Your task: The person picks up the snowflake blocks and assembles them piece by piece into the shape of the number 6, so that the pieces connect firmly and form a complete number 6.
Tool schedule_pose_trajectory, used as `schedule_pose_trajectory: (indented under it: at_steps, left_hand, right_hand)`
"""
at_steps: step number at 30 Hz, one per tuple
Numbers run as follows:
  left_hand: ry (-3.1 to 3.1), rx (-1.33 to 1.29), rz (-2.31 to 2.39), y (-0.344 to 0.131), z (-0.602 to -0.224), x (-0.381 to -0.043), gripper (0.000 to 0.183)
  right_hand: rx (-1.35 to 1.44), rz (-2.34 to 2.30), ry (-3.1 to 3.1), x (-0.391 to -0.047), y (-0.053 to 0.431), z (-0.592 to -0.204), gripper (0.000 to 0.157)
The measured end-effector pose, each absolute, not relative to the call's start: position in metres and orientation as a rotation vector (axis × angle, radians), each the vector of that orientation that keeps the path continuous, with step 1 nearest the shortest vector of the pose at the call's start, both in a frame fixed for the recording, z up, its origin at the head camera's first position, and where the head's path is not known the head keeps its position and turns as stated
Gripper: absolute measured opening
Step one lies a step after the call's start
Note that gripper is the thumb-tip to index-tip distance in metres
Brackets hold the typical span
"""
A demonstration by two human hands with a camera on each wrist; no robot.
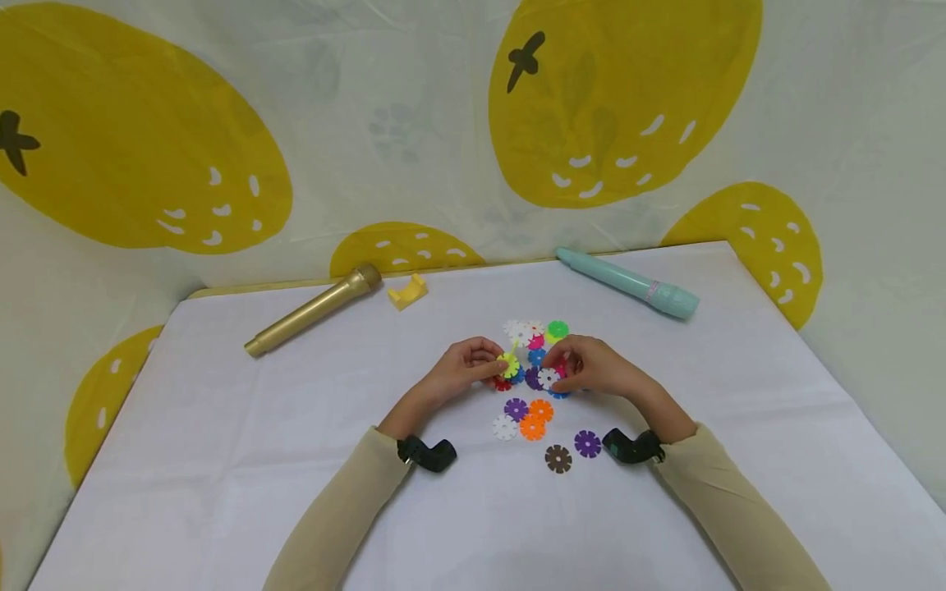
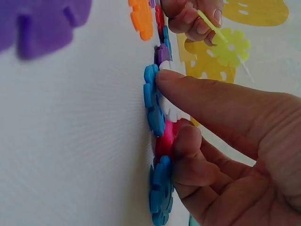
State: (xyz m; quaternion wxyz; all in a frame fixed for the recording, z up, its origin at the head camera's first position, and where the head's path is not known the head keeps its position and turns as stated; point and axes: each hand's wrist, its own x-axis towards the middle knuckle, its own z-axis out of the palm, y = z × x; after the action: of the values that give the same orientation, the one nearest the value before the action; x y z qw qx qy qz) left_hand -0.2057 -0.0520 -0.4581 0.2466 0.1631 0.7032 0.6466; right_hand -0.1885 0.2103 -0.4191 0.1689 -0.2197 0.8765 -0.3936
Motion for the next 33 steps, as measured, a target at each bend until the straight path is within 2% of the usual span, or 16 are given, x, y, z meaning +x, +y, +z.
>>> schedule_pose_trajectory:
  at_steps: [6, 14, 24, 33]
  left_hand:
    - [1.892, 0.436, 1.762, -0.0527, -0.4566, -0.2058, 0.031]
    - [1.904, 0.436, 1.741, -0.0533, -0.4572, -0.2079, 0.033]
    - [1.917, 0.453, 1.71, -0.0526, -0.4573, -0.2082, 0.032]
    - [1.909, 0.516, 1.686, -0.0531, -0.4556, -0.207, 0.031]
  right_hand:
    - [-0.596, -1.135, 2.509, -0.1907, 0.2085, -0.4207, 0.025]
    - [-0.531, -1.201, 2.614, -0.1906, 0.2078, -0.4186, 0.017]
    - [-0.386, -1.391, 2.726, -0.1914, 0.2081, -0.4191, 0.024]
    - [-0.43, -1.453, 2.694, -0.1895, 0.2067, -0.4176, 0.022]
